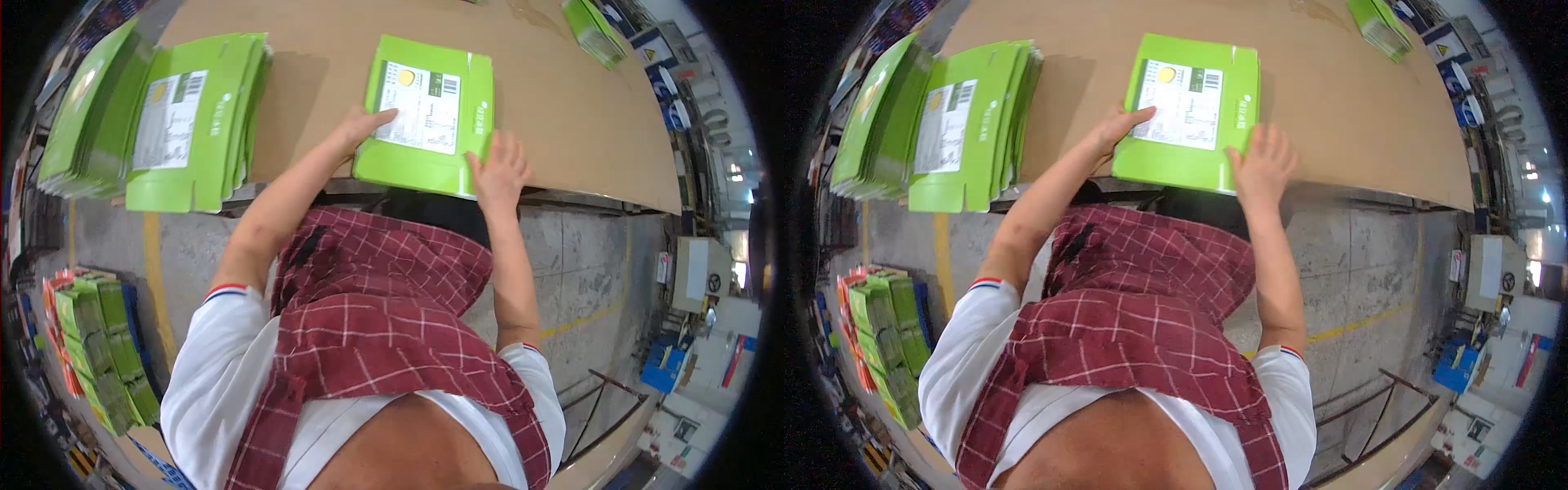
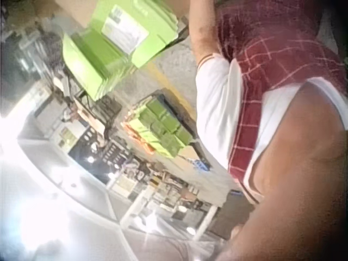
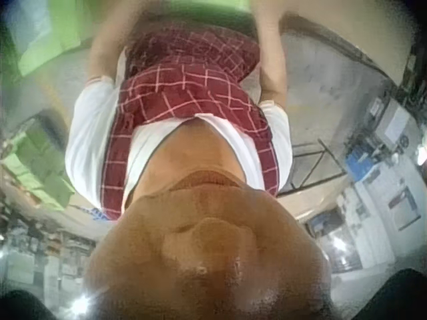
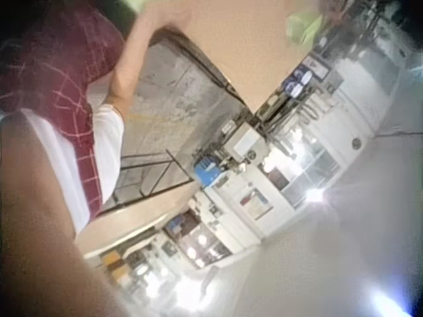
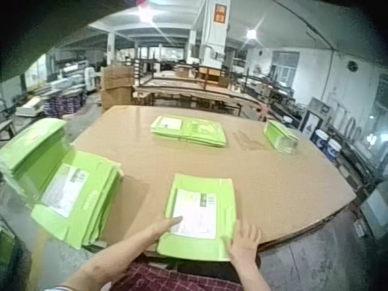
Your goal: Organizing and stacking green cardboard boxes on a workbench in a factory setting.
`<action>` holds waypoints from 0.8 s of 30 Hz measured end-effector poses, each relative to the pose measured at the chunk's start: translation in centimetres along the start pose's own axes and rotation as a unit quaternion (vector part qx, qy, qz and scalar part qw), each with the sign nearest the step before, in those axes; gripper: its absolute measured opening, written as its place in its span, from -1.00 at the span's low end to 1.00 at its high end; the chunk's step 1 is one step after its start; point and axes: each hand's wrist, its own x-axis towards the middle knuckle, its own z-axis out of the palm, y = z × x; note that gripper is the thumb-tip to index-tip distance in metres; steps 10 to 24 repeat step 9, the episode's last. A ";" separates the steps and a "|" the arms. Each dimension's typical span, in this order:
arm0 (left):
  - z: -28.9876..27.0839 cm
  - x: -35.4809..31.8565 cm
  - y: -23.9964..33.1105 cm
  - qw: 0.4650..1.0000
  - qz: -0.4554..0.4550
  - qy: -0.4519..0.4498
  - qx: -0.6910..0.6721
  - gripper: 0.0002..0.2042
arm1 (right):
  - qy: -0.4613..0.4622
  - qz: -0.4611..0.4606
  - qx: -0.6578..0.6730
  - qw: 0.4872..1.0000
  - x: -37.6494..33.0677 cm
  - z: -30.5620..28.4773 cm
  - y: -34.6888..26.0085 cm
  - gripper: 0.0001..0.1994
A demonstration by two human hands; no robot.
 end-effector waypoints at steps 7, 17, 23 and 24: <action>0.7 0.0 -0.2 0.986 0.066 0.025 0.149 -0.47 | -0.070 -0.206 0.029 0.976 4.8 1.4 -0.7 -0.43; 0.7 0.8 -0.1 0.984 0.081 0.027 0.159 -0.45 | -0.070 -0.175 0.023 0.982 9.2 3.5 -1.5 -0.40; 0.7 0.8 -0.1 0.984 0.081 0.027 0.159 -0.45 | -0.070 -0.175 0.023 0.982 9.2 3.5 -1.5 -0.40; 0.7 0.8 -0.1 0.984 0.081 0.027 0.159 -0.45 | -0.070 -0.175 0.023 0.982 9.2 3.5 -1.5 -0.40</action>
